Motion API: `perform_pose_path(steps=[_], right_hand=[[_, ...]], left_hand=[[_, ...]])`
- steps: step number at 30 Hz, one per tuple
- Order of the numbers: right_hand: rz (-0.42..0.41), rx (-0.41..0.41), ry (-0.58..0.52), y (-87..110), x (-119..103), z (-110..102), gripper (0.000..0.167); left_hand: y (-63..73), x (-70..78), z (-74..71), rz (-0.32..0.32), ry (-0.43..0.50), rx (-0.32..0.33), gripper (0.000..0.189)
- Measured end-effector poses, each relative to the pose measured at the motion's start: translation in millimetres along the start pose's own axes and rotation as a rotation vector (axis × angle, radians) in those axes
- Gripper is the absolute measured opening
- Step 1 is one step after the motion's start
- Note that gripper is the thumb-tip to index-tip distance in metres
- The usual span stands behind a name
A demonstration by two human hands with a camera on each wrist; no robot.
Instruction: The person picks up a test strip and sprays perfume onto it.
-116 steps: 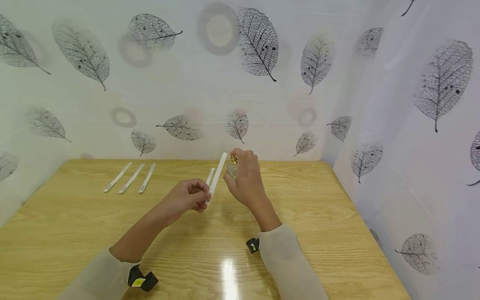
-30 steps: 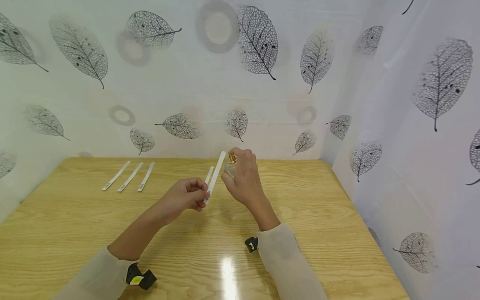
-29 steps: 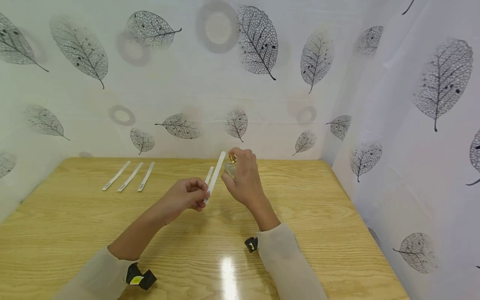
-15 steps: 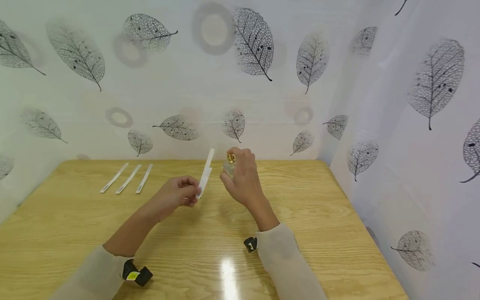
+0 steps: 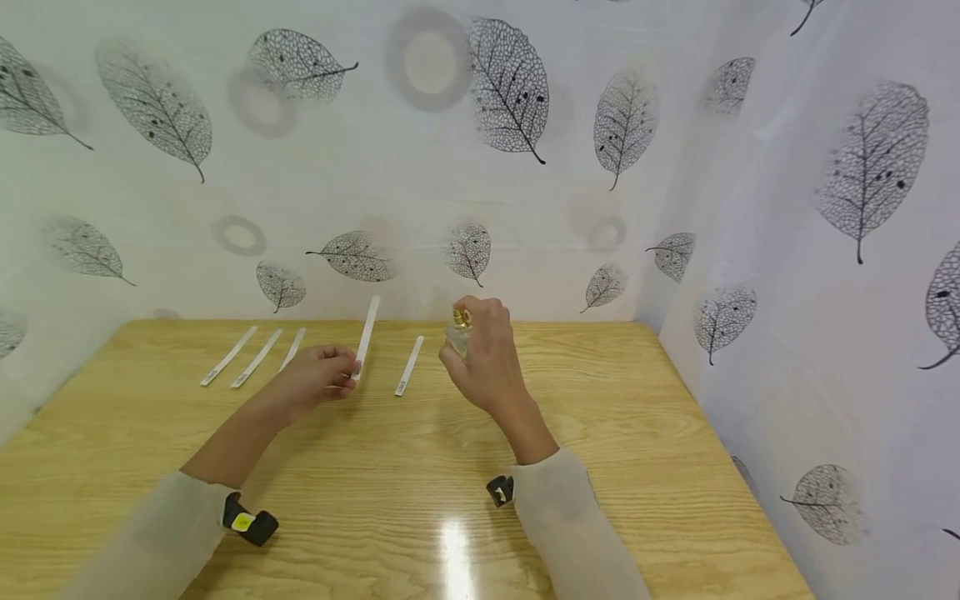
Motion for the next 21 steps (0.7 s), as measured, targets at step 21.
perform_pose_path(steps=[21], right_hand=[[-0.022,-0.004,-0.011,-0.7,-2.8,-2.0,0.056]], left_hand=[[-17.6,-21.6,-53.3,-0.067,-0.05,0.076,0.037]])
Point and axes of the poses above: each hand's wrist, its own y-axis away from the middle knuckle, its own z-axis out of the palm, x = y × z, the point moved 9 cm from there along -y, towards the middle knuckle, and after that the axes turned 11 degrees about x, right-handed, at the moved point
